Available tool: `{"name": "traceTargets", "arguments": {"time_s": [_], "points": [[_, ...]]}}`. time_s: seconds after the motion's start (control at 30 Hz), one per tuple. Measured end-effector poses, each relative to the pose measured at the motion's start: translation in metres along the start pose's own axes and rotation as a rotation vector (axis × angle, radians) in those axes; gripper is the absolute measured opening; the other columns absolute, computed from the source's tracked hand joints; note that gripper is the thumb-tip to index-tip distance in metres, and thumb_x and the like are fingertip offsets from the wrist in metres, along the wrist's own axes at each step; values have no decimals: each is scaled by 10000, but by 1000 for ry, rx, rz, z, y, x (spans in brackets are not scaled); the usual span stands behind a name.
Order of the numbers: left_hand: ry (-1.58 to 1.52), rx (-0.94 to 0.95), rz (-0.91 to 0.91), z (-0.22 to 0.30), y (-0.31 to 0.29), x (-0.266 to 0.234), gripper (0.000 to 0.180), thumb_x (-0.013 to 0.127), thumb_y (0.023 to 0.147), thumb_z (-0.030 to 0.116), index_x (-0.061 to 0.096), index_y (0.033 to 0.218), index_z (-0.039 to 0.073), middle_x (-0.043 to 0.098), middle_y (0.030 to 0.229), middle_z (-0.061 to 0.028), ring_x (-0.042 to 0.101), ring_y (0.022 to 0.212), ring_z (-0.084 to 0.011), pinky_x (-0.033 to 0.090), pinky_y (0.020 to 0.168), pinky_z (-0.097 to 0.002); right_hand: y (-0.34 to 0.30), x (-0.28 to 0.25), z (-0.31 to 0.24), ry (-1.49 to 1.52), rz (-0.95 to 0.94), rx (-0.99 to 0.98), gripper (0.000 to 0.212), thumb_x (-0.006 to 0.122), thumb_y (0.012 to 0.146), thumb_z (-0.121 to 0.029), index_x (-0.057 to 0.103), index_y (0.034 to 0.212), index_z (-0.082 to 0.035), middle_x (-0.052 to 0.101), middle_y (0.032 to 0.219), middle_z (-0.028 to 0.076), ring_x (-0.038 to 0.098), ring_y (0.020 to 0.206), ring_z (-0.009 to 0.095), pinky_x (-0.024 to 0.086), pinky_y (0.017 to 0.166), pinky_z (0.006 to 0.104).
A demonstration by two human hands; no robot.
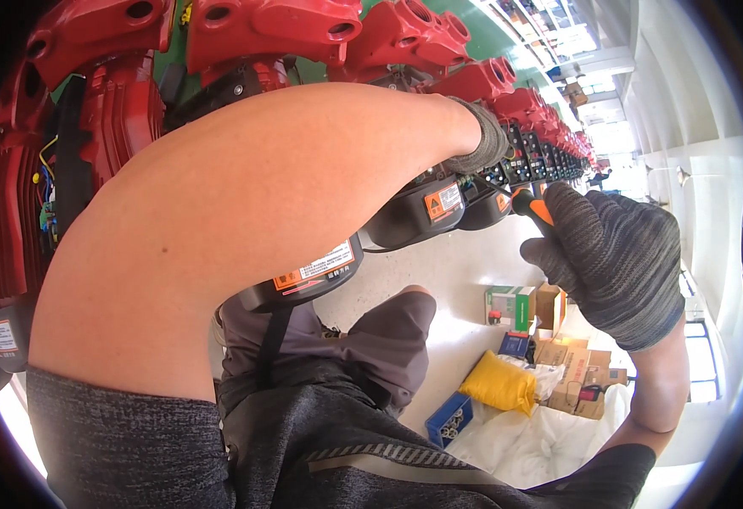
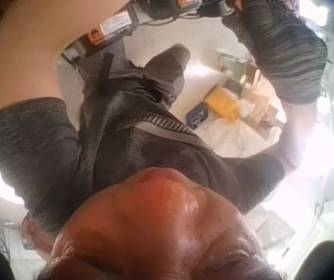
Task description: The person uses a screwdriver to secure wires into terminals inside several red industrial pump housings lined up on a workbench.
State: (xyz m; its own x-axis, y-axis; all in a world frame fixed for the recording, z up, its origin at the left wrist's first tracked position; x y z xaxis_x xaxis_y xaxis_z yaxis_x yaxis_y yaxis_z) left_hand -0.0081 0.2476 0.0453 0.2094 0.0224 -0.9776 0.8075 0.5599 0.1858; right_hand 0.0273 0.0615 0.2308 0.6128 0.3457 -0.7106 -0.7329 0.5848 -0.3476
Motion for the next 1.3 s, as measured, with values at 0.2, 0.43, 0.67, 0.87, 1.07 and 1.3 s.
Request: {"name": "traceTargets", "arguments": {"time_s": [0.2, 0.43, 0.67, 0.87, 1.07, 1.3], "points": [[17, -5, -8, -1, 2, 0, 251, 736, 841, 184, 784, 1062, 76, 773, 1006, -125, 742, 920, -321, 580, 788, -442, 5, -3, -4, -10, 191, -145, 346, 782, 761, -117, 708, 1095, -66, 636, 884, 116, 642, 731, 285, 514, 618, 421], [38, -2, -11, 1, 5, 2, 254, 737, 839, 183, 786, 1067, 82, 774, 1010, -118, 743, 923, -319, 582, 790, -441, 2, -1, 3, 44, 113, -12, 355, 776, 773, -98, 724, 1124, -78, 602, 823, 95, 628, 726, 272, 508, 623, 416], [111, 2, 2, -1, 11, 5, 275, 749, 834, 199, 785, 1084, 89, 772, 1030, -119, 742, 936, -319, 588, 801, -439, 0, 0, -1, 129, -57, 87, 337, 789, 839, -157, 712, 1149, -50, 591, 759, 94, 632, 675, 304, 535, 647, 408], [168, 138, 145, 2, -14, -12, 252, 765, 819, 215, 792, 1043, 101, 774, 1021, -128, 744, 936, -328, 584, 808, -462, -1, -1, -1, 239, 143, 112, 426, 819, 779, -114, 694, 1181, -47, 612, 887, 130, 661, 735, 303, 538, 629, 425], [-13, -44, 2, 1, 1, -7, 206, 769, 822, 197, 780, 997, 89, 767, 930, -142, 745, 898, -331, 573, 794, -450, -8, 8, -3, 330, 33, 301, 331, 776, 863, -155, 709, 1183, -108, 637, 855, 88, 660, 651, 264, 533, 620, 393], [-4, -84, 29, -2, -1, -1, 205, 747, 858, 198, 773, 1022, 77, 771, 959, -143, 744, 928, -333, 571, 803, -450, 10, -6, -21, 34, 11, 200, 325, 794, 840, -123, 705, 1151, -84, 641, 860, 107, 689, 734, 266, 544, 630, 397]]}}
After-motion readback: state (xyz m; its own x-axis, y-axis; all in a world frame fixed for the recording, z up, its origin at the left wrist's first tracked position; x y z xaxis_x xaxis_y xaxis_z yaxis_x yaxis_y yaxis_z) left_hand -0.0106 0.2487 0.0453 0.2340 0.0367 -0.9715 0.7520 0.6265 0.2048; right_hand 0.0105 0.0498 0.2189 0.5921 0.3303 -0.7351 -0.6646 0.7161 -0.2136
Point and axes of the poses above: each hand's wrist, its own y-axis towards the middle knuckle, its own x-axis out of the palm, z = x × y, the point moved 3 cm from there along y, towards the middle knuckle
